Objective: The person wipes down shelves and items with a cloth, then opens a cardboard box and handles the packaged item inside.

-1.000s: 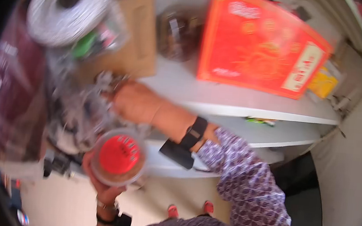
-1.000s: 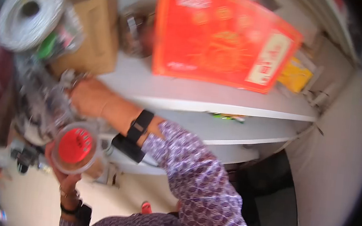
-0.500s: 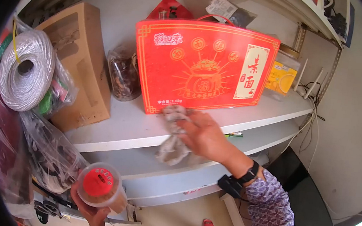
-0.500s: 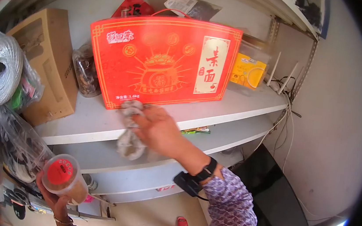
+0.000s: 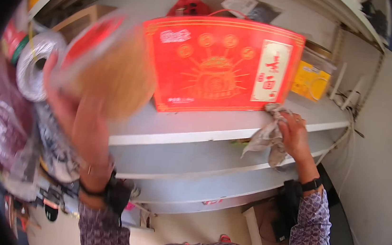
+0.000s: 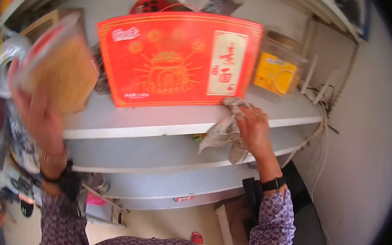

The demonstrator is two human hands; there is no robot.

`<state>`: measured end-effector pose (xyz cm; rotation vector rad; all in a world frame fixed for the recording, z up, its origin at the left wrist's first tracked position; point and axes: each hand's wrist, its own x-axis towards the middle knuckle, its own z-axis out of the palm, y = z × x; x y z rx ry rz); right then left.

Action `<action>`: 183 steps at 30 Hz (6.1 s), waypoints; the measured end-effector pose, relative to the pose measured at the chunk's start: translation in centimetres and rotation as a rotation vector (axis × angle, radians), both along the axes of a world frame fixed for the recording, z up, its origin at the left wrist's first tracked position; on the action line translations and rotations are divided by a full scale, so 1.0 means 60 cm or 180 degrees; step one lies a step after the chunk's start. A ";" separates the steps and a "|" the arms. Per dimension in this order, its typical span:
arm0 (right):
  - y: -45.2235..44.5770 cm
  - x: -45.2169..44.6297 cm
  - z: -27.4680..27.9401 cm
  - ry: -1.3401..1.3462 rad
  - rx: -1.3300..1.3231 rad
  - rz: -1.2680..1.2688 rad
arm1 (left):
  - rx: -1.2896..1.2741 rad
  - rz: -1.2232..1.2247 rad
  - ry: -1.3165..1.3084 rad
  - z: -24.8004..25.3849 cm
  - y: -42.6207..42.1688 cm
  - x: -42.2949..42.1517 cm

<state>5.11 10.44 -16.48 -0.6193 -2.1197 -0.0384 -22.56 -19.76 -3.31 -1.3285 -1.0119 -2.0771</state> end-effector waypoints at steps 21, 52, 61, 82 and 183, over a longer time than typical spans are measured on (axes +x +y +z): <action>0.007 0.006 0.002 0.0155 0.0233 0.0362 | -0.1693 0.1776 0.0064 0.192 0.258 -0.080; -0.026 -0.054 -0.036 0.0032 0.0361 0.0336 | -0.2918 0.1414 0.0951 -0.216 0.019 -0.130; -0.072 -0.092 -0.031 0.0296 0.0315 0.1370 | -0.3160 0.2492 0.1805 -0.236 0.023 -0.135; -0.069 0.083 -0.023 0.1974 -0.2118 0.1790 | -0.3179 -0.0549 0.0642 -0.265 0.111 0.182; 0.158 -0.127 0.407 0.1369 0.0028 0.0112 | -0.2337 0.3464 0.0059 -0.223 -0.067 -0.241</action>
